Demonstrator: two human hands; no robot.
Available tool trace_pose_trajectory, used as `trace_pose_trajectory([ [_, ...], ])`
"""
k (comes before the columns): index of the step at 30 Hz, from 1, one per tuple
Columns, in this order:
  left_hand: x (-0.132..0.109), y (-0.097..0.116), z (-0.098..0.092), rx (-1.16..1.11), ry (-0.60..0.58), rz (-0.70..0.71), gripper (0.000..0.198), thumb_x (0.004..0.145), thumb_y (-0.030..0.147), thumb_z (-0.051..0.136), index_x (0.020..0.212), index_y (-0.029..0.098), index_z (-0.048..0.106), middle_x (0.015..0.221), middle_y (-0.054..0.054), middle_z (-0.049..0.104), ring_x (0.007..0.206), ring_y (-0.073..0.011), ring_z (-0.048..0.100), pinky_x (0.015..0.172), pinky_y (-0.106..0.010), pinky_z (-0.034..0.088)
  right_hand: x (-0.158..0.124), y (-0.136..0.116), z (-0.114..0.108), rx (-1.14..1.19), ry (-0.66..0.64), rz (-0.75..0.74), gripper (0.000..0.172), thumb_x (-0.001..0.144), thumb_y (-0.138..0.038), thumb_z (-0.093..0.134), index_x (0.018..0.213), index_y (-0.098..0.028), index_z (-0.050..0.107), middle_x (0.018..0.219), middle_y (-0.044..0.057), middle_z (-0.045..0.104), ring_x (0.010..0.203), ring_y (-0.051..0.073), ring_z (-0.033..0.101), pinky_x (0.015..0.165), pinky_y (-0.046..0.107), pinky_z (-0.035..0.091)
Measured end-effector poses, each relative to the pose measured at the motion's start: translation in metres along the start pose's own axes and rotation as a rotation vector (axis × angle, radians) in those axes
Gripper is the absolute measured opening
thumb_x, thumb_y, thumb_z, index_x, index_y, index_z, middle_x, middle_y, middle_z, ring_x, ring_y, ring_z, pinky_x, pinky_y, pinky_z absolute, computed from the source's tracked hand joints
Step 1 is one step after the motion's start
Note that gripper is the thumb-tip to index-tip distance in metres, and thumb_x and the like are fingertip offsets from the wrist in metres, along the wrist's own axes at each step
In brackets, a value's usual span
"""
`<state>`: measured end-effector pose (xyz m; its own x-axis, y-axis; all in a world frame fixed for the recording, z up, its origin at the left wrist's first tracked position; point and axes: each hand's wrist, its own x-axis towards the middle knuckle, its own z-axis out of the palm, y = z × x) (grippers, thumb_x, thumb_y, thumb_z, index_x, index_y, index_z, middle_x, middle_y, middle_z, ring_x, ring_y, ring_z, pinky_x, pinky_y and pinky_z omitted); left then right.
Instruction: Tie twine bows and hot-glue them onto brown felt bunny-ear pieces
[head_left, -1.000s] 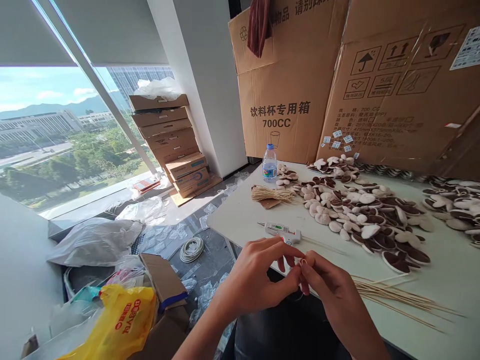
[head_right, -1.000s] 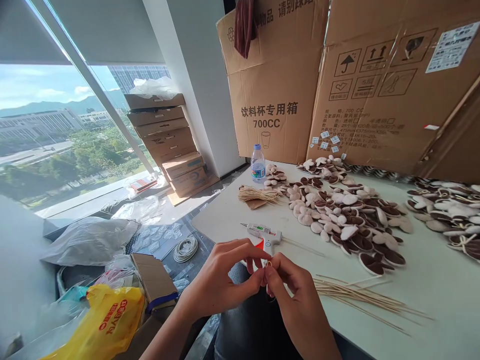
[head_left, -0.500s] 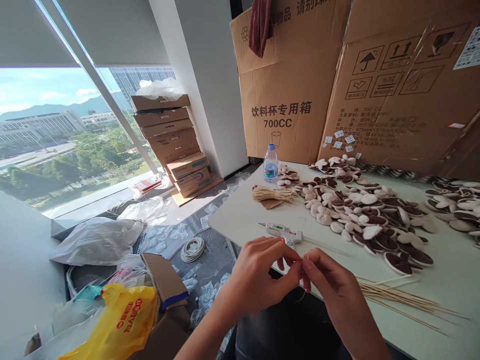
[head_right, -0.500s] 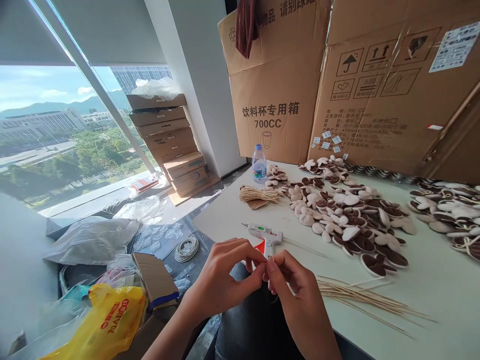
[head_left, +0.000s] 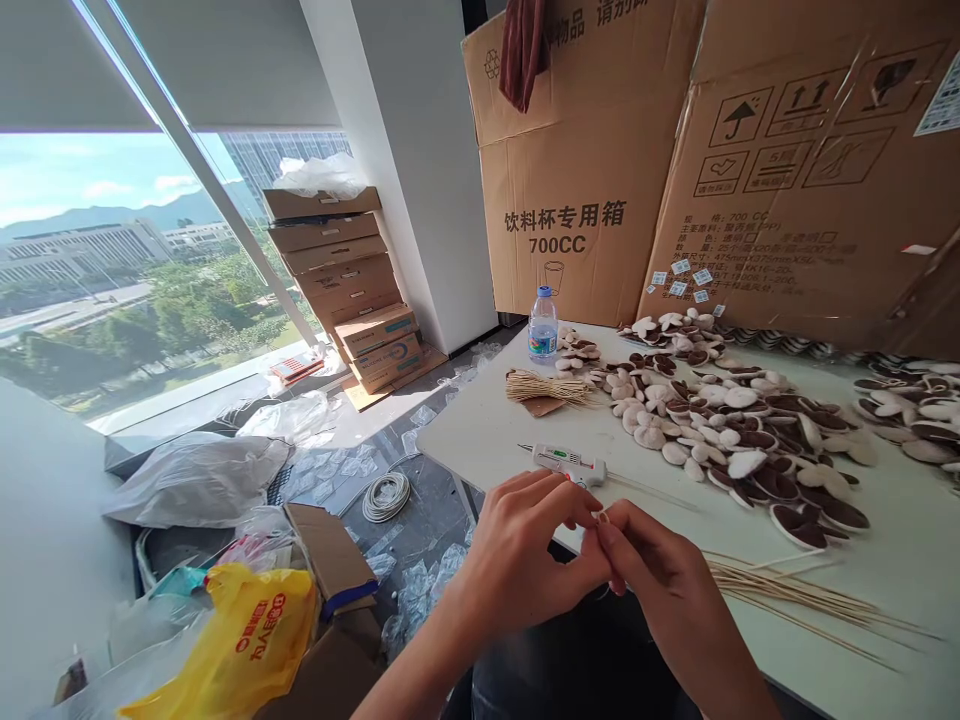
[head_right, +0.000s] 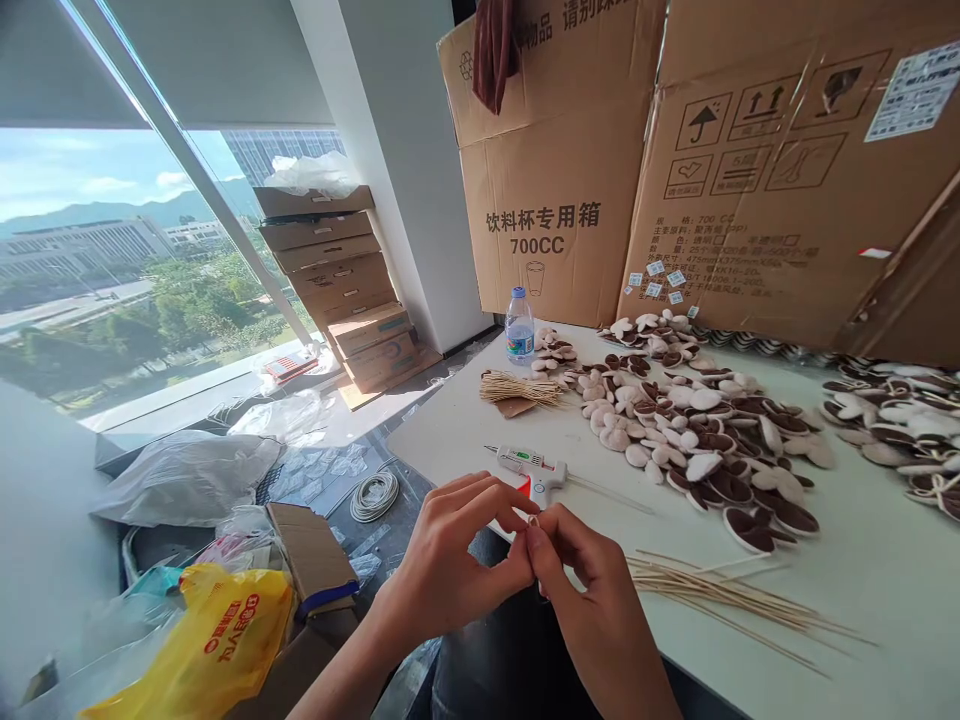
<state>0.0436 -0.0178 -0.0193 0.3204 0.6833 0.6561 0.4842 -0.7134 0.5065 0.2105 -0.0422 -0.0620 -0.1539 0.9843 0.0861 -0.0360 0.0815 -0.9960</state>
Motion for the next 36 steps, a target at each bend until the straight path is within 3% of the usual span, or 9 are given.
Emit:
trace_pose_trajectory([
  [10,-0.002,0.002,0.000,-0.114,-0.068,-0.141,0.020,0.083,0.009,0.073,0.079,0.022,0.059,0.074,0.003,0.078,0.067,-0.0143,0.072,0.073,-0.027,0.052,0.001,-0.004,0.000,0.004,-0.007,-0.023,0.052,0.106,-0.062,0.064,0.072,-0.023,0.055,0.069,-0.003,0.046,0.065,0.016,0.040,0.061,0.028,0.036],
  [21,-0.001,0.007,-0.001,-0.132,-0.002,-0.116,0.016,0.081,0.007,0.071,0.079,0.022,0.063,0.077,0.003,0.082,0.062,-0.0124,0.069,0.072,-0.028,0.053,-0.003,-0.001,0.000,0.092,-0.005,-0.012,0.050,0.107,-0.059,0.066,0.072,-0.024,0.057,0.069,-0.002,0.050,0.067,0.017,0.046,0.063,0.028,0.042],
  [29,0.001,0.006,-0.007,-0.084,0.041,-0.275,0.013,0.081,0.014,0.070,0.074,0.022,0.064,0.068,0.003,0.071,0.063,-0.0146,0.064,0.069,-0.029,0.049,-0.001,-0.008,0.004,0.123,0.091,0.012,0.036,0.102,-0.058,0.074,0.089,-0.025,0.073,0.075,-0.001,0.062,0.068,0.017,0.055,0.065,0.027,0.051],
  [36,0.002,0.005,-0.011,-0.108,0.002,-0.334,0.010,0.081,0.013,0.068,0.077,0.022,0.066,0.069,0.003,0.069,0.065,-0.0136,0.063,0.070,-0.028,0.048,0.000,-0.002,0.002,0.133,0.115,-0.011,0.033,0.100,-0.058,0.076,0.097,-0.025,0.076,0.080,0.002,0.067,0.068,0.019,0.059,0.063,0.029,0.055],
])
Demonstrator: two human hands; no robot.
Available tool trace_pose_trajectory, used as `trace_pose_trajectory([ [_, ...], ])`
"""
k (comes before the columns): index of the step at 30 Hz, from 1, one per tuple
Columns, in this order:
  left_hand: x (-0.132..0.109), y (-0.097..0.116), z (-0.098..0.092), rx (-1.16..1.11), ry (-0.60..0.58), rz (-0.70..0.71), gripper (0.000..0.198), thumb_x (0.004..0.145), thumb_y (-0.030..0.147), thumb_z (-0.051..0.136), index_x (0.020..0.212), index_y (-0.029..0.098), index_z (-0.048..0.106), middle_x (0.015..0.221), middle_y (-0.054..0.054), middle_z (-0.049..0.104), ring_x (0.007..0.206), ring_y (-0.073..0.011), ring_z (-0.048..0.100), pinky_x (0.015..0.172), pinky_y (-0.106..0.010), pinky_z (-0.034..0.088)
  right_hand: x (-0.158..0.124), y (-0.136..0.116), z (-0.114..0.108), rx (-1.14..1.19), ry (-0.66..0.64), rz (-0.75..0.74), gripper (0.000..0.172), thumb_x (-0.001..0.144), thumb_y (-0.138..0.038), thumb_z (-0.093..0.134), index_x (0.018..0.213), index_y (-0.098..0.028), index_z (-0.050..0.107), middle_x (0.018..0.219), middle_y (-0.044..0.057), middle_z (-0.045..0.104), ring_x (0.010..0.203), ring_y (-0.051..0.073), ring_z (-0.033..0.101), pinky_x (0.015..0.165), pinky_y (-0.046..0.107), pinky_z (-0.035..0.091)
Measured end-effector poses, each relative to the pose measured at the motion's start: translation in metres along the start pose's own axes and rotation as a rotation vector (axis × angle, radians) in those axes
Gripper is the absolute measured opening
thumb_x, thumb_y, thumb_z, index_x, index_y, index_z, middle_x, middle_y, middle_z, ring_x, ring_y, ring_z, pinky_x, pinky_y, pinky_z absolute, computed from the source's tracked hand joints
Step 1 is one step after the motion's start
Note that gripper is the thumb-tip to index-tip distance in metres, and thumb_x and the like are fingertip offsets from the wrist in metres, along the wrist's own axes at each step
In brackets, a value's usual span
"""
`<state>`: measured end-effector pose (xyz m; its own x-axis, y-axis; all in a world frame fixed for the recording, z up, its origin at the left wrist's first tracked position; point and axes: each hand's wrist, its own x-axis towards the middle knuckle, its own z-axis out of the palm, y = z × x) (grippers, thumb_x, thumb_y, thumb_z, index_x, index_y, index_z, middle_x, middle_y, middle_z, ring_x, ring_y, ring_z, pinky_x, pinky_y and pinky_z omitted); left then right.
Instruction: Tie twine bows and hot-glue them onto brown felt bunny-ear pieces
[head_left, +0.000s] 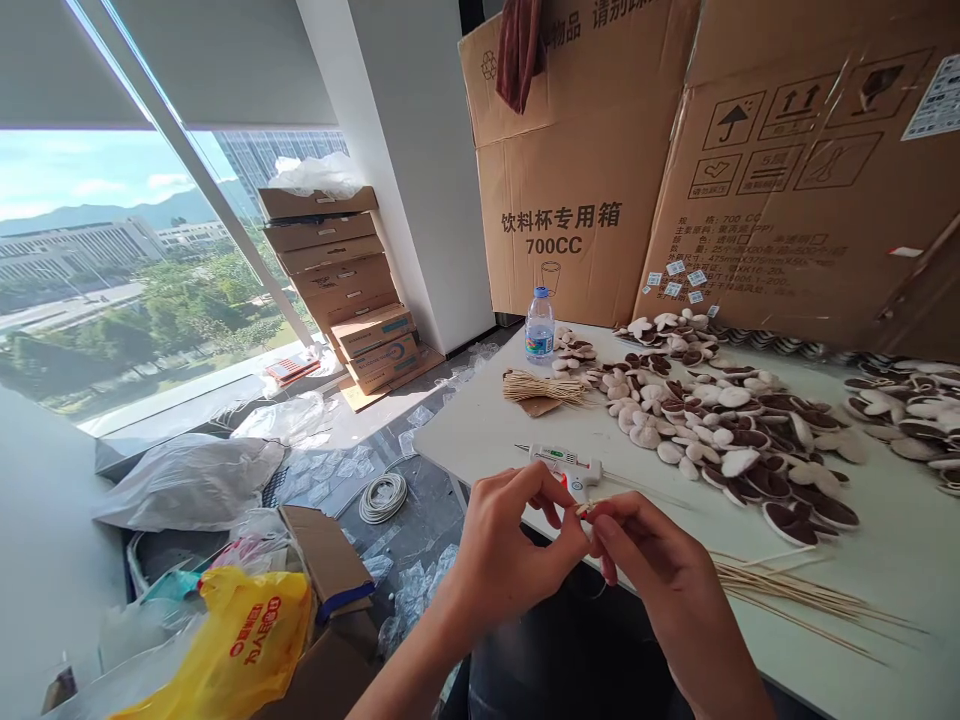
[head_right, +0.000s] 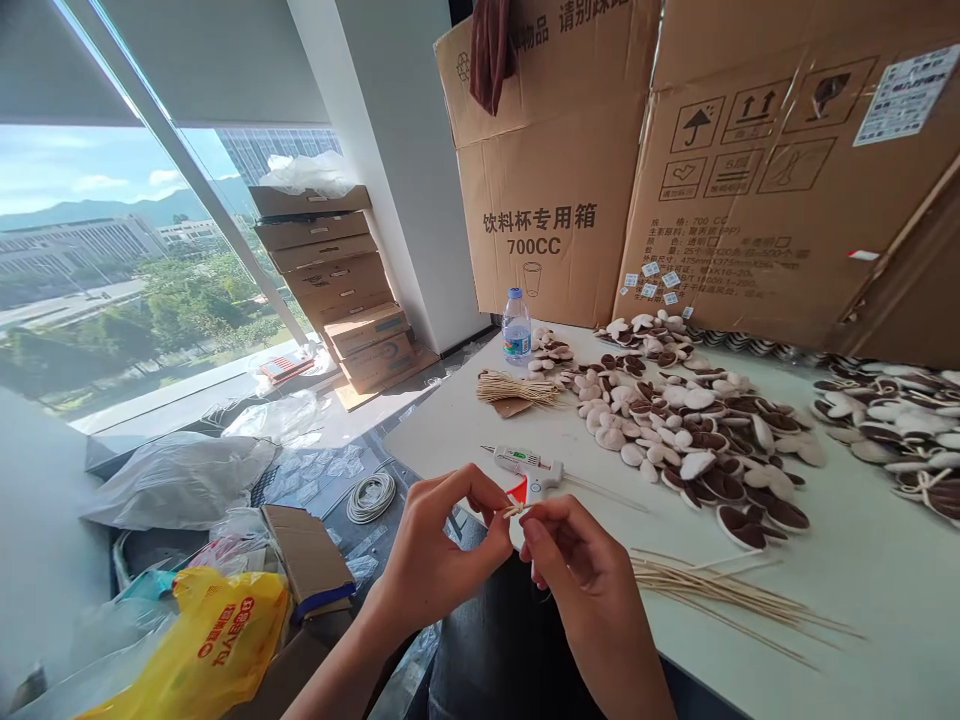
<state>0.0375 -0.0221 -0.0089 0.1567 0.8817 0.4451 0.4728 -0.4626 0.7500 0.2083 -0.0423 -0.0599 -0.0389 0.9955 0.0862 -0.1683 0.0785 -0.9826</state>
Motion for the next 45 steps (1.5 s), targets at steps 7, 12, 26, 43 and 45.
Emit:
trace_pose_trajectory([
  [7,0.003,0.003,-0.001,0.025,-0.004,0.065,0.010,0.083,0.013,0.065,0.081,0.021,0.070,0.070,0.003,0.069,0.064,-0.0132,0.061,0.070,-0.028,0.049,0.003,-0.003,0.000,0.062,0.071,-0.034,0.035,0.106,-0.058,0.069,0.097,-0.025,0.077,0.077,0.000,0.064,0.067,0.016,0.056,0.065,0.026,0.052],
  [12,0.004,0.003,-0.001,0.027,-0.024,0.092,0.010,0.085,0.013,0.065,0.082,0.021,0.071,0.070,0.002,0.069,0.064,-0.0138,0.061,0.068,-0.028,0.049,0.001,-0.003,-0.003,0.103,0.075,-0.045,0.033,0.106,-0.056,0.071,0.098,-0.025,0.078,0.077,0.001,0.064,0.067,0.016,0.057,0.064,0.027,0.052],
  [26,0.004,0.006,-0.004,-0.071,-0.102,-0.198,0.008,0.087,0.020,0.074,0.079,0.022,0.074,0.072,0.003,0.074,0.071,-0.0159,0.068,0.081,-0.032,0.050,-0.007,-0.010,0.003,0.107,0.093,-0.054,0.031,0.100,-0.055,0.077,0.111,-0.026,0.081,0.082,0.002,0.070,0.067,0.018,0.058,0.065,0.031,0.053],
  [43,0.006,0.001,-0.012,-0.191,-0.174,-0.130,0.026,0.089,0.015,0.071,0.114,0.023,0.072,0.113,-0.002,0.077,0.090,-0.0176,0.069,0.090,-0.034,0.055,0.002,0.001,-0.003,0.033,0.135,0.024,0.031,0.097,-0.055,0.082,0.097,-0.024,0.078,0.079,0.000,0.068,0.065,0.015,0.056,0.062,0.026,0.052],
  [45,0.006,0.001,-0.012,-0.171,-0.161,-0.113,0.021,0.090,0.017,0.071,0.110,0.023,0.074,0.109,-0.002,0.075,0.090,-0.0182,0.068,0.089,-0.035,0.055,0.002,0.002,-0.003,0.029,0.145,0.015,0.032,0.098,-0.056,0.082,0.096,-0.025,0.077,0.079,0.000,0.067,0.065,0.015,0.056,0.062,0.026,0.051],
])
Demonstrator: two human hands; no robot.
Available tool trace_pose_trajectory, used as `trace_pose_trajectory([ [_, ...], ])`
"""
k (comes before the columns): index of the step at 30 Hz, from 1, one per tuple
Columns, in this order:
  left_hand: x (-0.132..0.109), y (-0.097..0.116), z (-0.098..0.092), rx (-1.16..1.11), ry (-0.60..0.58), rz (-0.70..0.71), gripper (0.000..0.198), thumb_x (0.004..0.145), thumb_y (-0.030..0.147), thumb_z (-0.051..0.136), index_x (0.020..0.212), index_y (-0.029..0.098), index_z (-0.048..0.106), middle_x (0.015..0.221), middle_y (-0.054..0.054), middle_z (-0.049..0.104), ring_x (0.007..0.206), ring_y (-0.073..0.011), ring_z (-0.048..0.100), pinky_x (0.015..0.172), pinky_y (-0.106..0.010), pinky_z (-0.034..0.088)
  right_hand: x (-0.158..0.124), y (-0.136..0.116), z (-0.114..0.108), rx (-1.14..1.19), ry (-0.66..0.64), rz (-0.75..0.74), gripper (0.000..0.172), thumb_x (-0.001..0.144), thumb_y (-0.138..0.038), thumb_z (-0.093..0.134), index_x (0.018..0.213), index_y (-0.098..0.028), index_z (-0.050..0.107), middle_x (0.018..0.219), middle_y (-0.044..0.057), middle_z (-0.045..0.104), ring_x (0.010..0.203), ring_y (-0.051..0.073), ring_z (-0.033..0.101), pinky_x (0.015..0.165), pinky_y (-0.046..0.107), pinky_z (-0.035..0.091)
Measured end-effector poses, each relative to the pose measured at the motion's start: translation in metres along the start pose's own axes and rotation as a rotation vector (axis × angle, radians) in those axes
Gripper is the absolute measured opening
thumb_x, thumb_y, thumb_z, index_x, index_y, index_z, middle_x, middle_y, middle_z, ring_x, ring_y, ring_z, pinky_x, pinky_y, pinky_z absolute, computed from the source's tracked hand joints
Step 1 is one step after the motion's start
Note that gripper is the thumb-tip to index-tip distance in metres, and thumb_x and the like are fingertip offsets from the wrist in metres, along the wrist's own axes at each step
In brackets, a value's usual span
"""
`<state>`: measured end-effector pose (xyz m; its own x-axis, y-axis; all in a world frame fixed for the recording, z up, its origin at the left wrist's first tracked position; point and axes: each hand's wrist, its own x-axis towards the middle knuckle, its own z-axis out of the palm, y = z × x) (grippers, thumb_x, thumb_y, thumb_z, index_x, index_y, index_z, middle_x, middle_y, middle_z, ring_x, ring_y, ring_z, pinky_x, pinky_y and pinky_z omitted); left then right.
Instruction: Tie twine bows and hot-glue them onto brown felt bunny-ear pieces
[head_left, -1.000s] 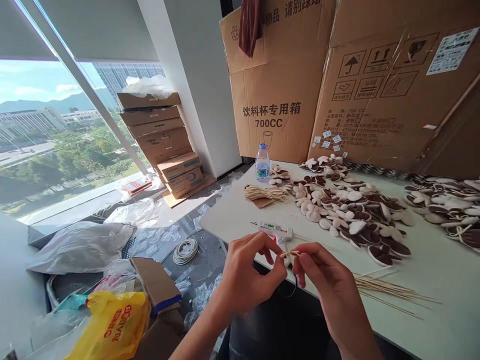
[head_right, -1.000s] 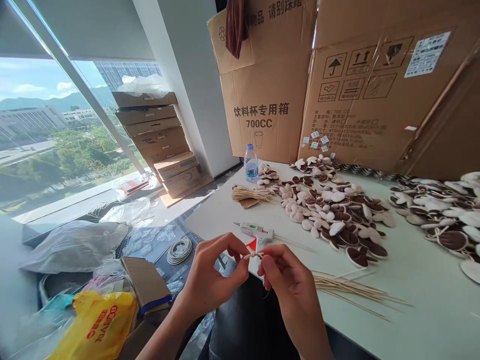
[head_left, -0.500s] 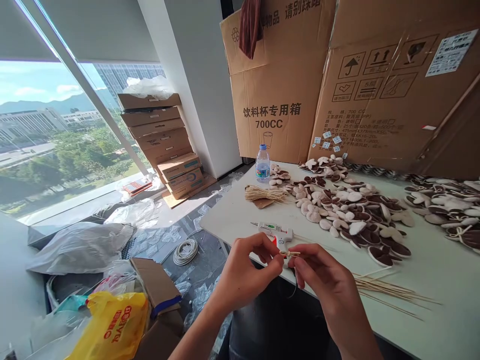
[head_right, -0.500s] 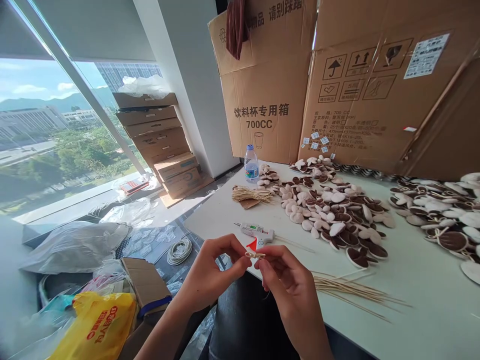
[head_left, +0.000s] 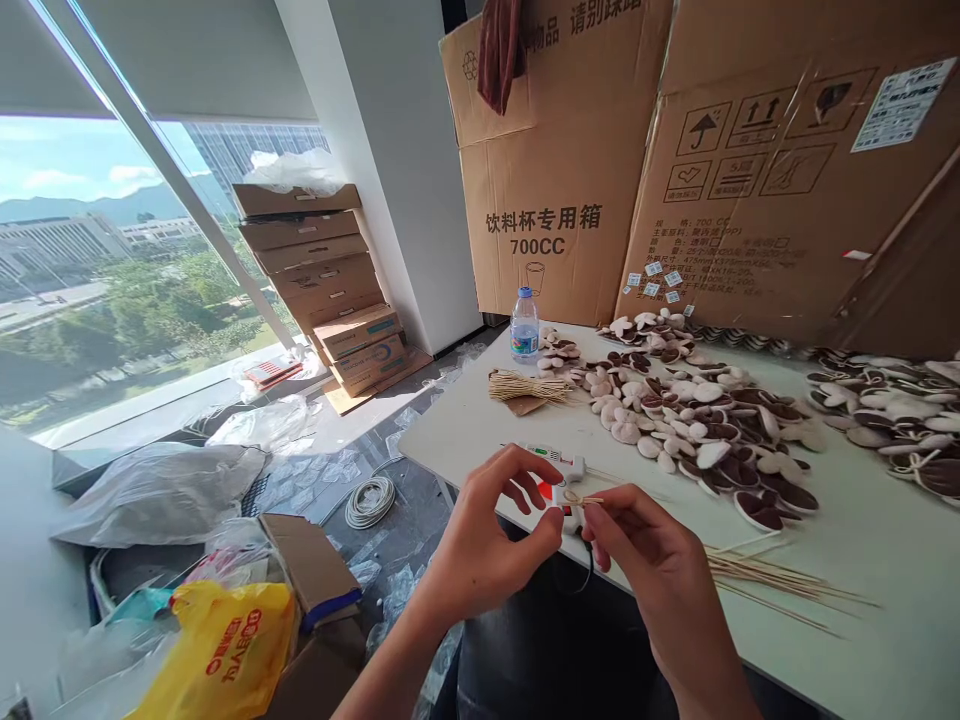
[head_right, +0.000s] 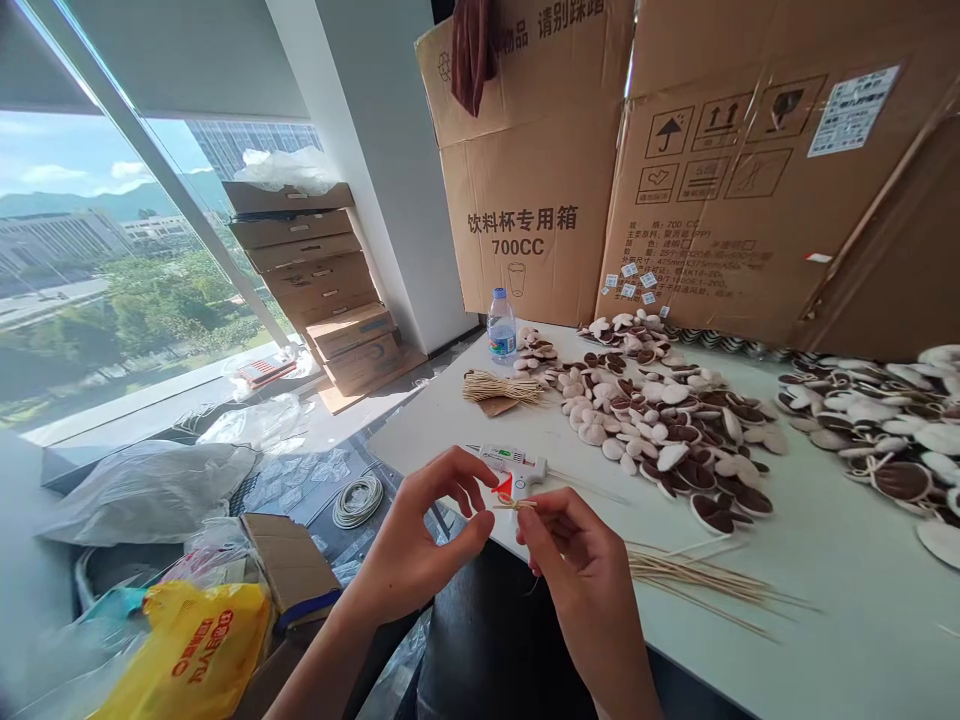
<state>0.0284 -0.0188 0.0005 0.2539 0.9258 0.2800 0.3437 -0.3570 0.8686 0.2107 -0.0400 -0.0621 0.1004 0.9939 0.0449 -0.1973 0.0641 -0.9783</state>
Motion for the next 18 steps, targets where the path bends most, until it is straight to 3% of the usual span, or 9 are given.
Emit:
trace_pose_trajectory([
  [12,0.0049,0.0003,0.0076,-0.033,0.036,0.015,0.007,0.091,0.017,0.073,0.087,0.020,0.078,0.086,-0.002,0.073,0.079,-0.0161,0.065,0.078,-0.030,0.052,-0.0023,-0.0036,0.0009,-0.053,-0.064,-0.051,0.031,0.100,-0.054,0.080,0.093,-0.025,0.074,0.078,-0.001,0.064,0.070,0.016,0.056,0.067,0.026,0.051],
  [18,0.0058,-0.0006,0.0052,-0.106,0.021,-0.016,0.005,0.088,0.019,0.076,0.083,0.018,0.076,0.086,-0.003,0.072,0.078,-0.0170,0.065,0.076,-0.031,0.053,-0.0027,-0.0032,-0.0006,-0.043,-0.080,-0.043,0.032,0.101,-0.055,0.078,0.093,-0.025,0.073,0.077,-0.002,0.062,0.069,0.016,0.054,0.066,0.026,0.050],
])
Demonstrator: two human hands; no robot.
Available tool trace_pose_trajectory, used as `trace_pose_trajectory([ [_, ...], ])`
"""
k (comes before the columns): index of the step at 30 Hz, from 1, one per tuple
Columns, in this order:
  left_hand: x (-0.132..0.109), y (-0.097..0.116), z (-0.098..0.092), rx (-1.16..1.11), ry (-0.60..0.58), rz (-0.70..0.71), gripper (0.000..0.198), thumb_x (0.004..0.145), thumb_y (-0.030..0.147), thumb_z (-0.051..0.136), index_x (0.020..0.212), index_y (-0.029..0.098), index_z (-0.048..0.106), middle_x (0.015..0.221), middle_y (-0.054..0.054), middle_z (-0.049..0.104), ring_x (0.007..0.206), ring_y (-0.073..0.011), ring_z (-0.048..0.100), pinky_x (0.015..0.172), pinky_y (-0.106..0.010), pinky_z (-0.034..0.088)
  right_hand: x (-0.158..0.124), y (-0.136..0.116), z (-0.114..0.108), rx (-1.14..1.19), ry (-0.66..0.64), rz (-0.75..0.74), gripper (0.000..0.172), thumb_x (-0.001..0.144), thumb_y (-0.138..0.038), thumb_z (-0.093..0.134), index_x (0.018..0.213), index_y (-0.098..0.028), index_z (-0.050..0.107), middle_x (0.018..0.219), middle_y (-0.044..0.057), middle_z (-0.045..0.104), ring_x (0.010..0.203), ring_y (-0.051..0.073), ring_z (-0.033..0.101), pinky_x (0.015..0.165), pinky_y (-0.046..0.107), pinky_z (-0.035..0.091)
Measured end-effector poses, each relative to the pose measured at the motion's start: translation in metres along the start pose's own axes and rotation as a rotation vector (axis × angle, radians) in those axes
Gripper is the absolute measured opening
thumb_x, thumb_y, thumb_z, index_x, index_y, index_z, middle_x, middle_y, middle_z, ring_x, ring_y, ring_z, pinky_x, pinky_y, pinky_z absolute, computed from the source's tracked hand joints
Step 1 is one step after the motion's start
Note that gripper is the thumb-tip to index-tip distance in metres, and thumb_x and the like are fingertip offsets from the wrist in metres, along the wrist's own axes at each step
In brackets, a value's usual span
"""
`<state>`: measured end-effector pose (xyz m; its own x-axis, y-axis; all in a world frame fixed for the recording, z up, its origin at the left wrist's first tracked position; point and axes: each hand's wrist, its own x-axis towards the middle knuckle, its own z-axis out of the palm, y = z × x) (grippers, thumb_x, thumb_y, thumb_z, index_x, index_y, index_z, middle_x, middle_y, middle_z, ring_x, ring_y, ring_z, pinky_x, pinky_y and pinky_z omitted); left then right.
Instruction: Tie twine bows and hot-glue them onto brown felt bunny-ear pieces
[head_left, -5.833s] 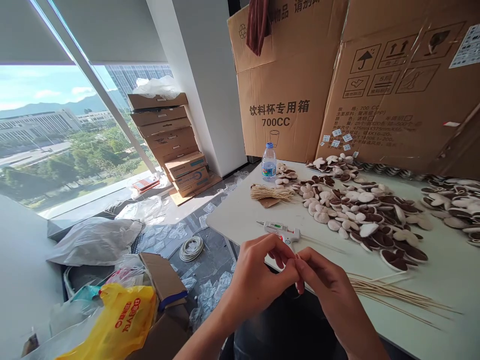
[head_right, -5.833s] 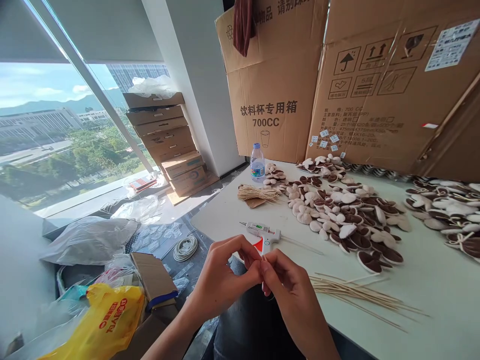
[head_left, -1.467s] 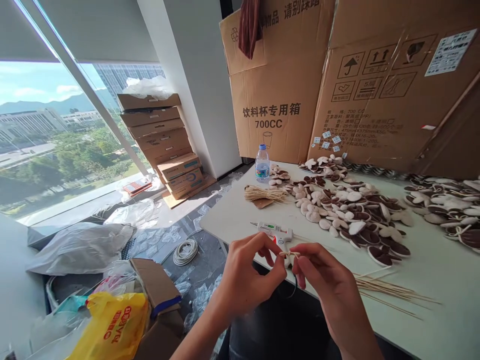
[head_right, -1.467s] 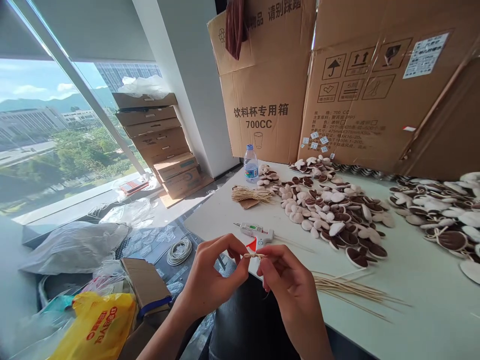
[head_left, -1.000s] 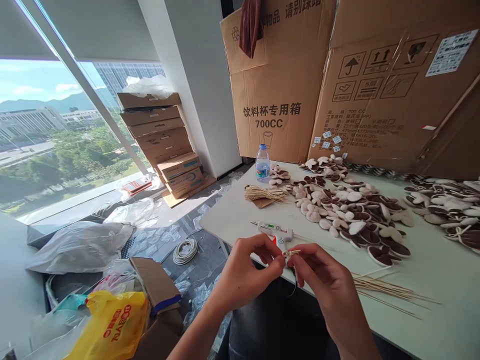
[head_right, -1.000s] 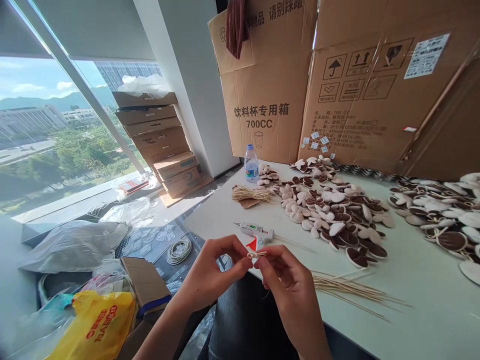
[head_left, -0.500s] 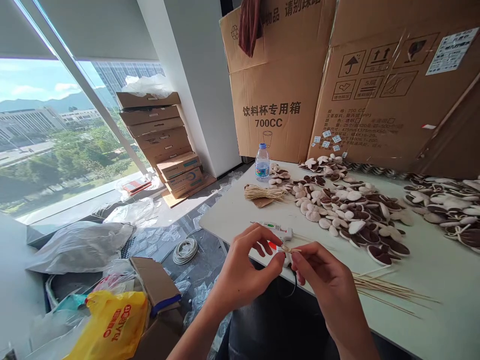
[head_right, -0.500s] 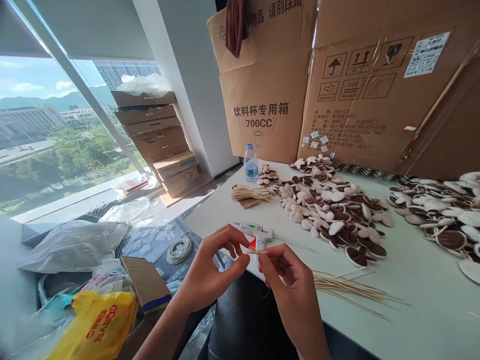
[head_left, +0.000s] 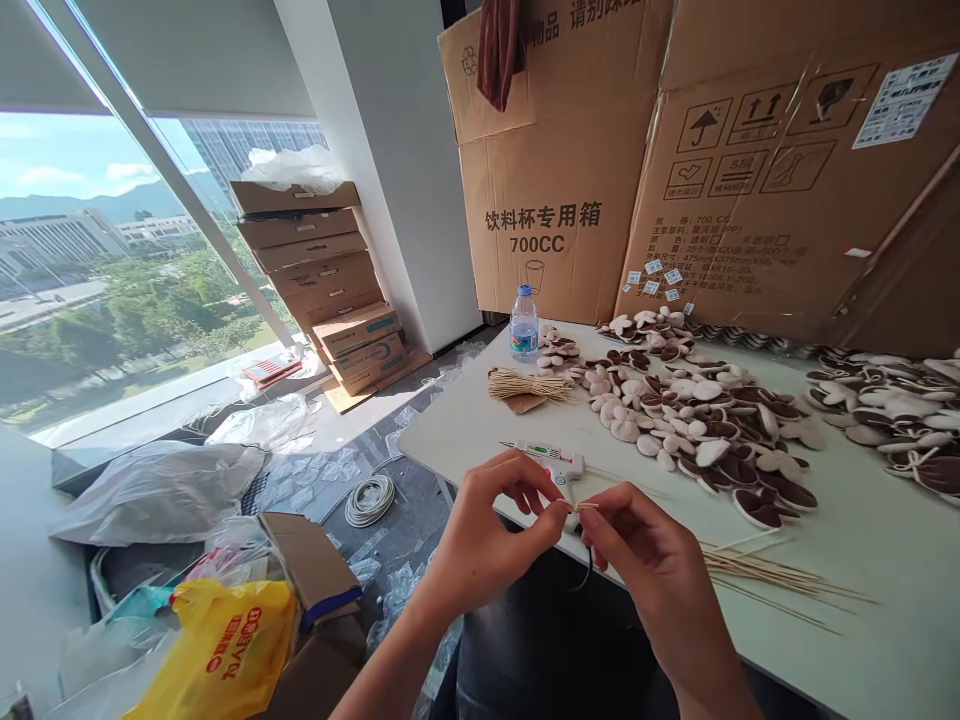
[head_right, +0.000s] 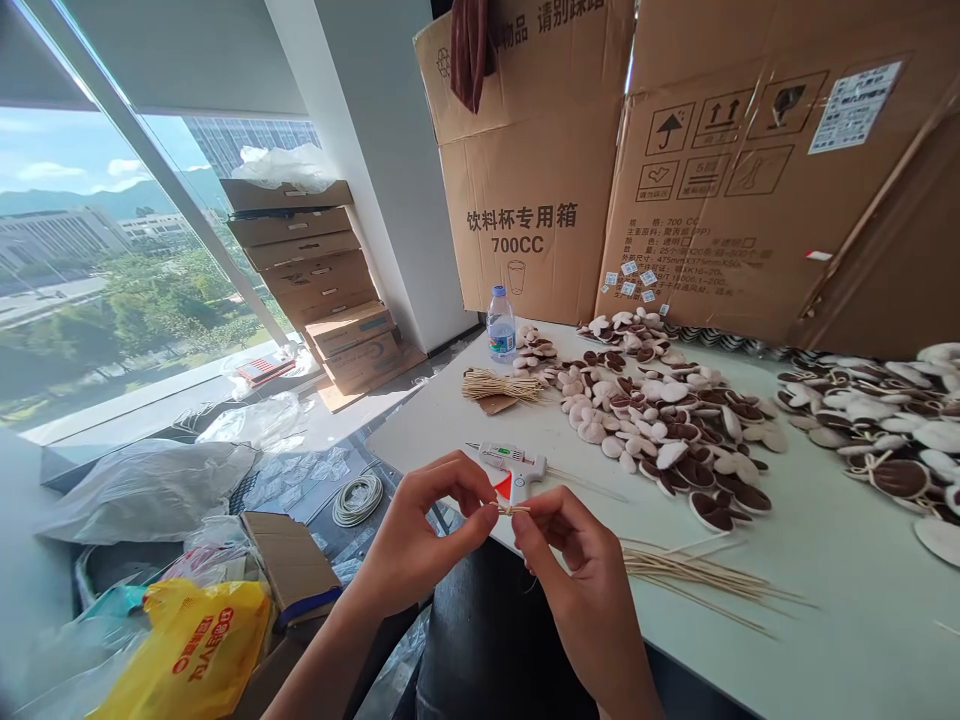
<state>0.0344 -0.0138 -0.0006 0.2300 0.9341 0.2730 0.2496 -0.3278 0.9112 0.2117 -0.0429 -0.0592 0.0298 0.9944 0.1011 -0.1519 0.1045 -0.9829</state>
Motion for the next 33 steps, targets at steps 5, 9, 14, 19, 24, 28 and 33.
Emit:
trace_pose_trajectory([
  [5,0.002,0.000,-0.004,-0.042,0.069,-0.015,0.014,0.093,0.025,0.075,0.081,0.018,0.074,0.082,-0.002,0.070,0.075,-0.0158,0.060,0.073,-0.030,0.051,0.000,0.002,-0.001,0.022,0.029,0.013,0.032,0.100,-0.055,0.079,0.093,-0.025,0.072,0.078,-0.002,0.062,0.068,0.016,0.054,0.064,0.026,0.049],
  [9,0.001,0.002,-0.004,-0.019,0.134,0.017,0.024,0.099,0.030,0.073,0.078,0.019,0.069,0.080,-0.001,0.068,0.073,-0.0152,0.059,0.072,-0.029,0.050,0.001,0.002,-0.001,0.024,0.042,0.025,0.031,0.100,-0.055,0.079,0.092,-0.026,0.071,0.077,-0.002,0.061,0.068,0.015,0.054,0.063,0.026,0.049],
  [14,-0.002,0.003,-0.001,0.155,-0.011,0.081,0.007,0.098,0.022,0.074,0.100,0.022,0.082,0.091,-0.002,0.075,0.081,-0.0161,0.067,0.081,-0.030,0.053,0.000,0.002,-0.001,-0.024,0.024,-0.005,0.031,0.101,-0.056,0.077,0.092,-0.026,0.072,0.076,-0.002,0.062,0.067,0.016,0.055,0.063,0.024,0.050],
  [19,-0.006,-0.001,0.001,0.324,-0.045,0.221,0.015,0.098,0.014,0.069,0.094,0.021,0.082,0.081,-0.001,0.072,0.076,-0.0160,0.066,0.075,-0.030,0.050,-0.001,0.001,-0.003,-0.128,0.026,-0.050,0.029,0.104,-0.055,0.073,0.094,-0.027,0.073,0.081,-0.002,0.067,0.072,0.016,0.060,0.071,0.023,0.053],
  [24,-0.007,-0.003,0.003,0.386,0.003,0.326,0.014,0.096,0.011,0.072,0.096,0.021,0.081,0.081,-0.001,0.074,0.075,-0.0164,0.067,0.076,-0.031,0.050,0.001,0.001,-0.005,-0.221,-0.030,-0.095,0.029,0.104,-0.054,0.072,0.094,-0.027,0.071,0.082,-0.001,0.067,0.077,0.017,0.065,0.074,0.023,0.055],
  [28,-0.007,-0.005,0.004,0.437,0.014,0.365,0.016,0.095,0.008,0.072,0.095,0.022,0.080,0.080,-0.001,0.074,0.075,-0.0173,0.067,0.076,-0.032,0.051,0.002,0.001,-0.004,-0.261,-0.068,-0.084,0.033,0.106,-0.056,0.068,0.092,-0.027,0.069,0.078,-0.002,0.062,0.072,0.018,0.060,0.071,0.026,0.055],
  [33,-0.005,-0.007,0.004,0.492,0.060,0.448,0.016,0.096,0.008,0.074,0.099,0.022,0.080,0.090,-0.004,0.078,0.085,-0.0202,0.067,0.082,-0.035,0.054,0.002,0.001,-0.002,-0.269,-0.096,-0.078,0.037,0.109,-0.056,0.064,0.088,-0.026,0.065,0.080,-0.001,0.063,0.075,0.018,0.061,0.070,0.025,0.052],
])
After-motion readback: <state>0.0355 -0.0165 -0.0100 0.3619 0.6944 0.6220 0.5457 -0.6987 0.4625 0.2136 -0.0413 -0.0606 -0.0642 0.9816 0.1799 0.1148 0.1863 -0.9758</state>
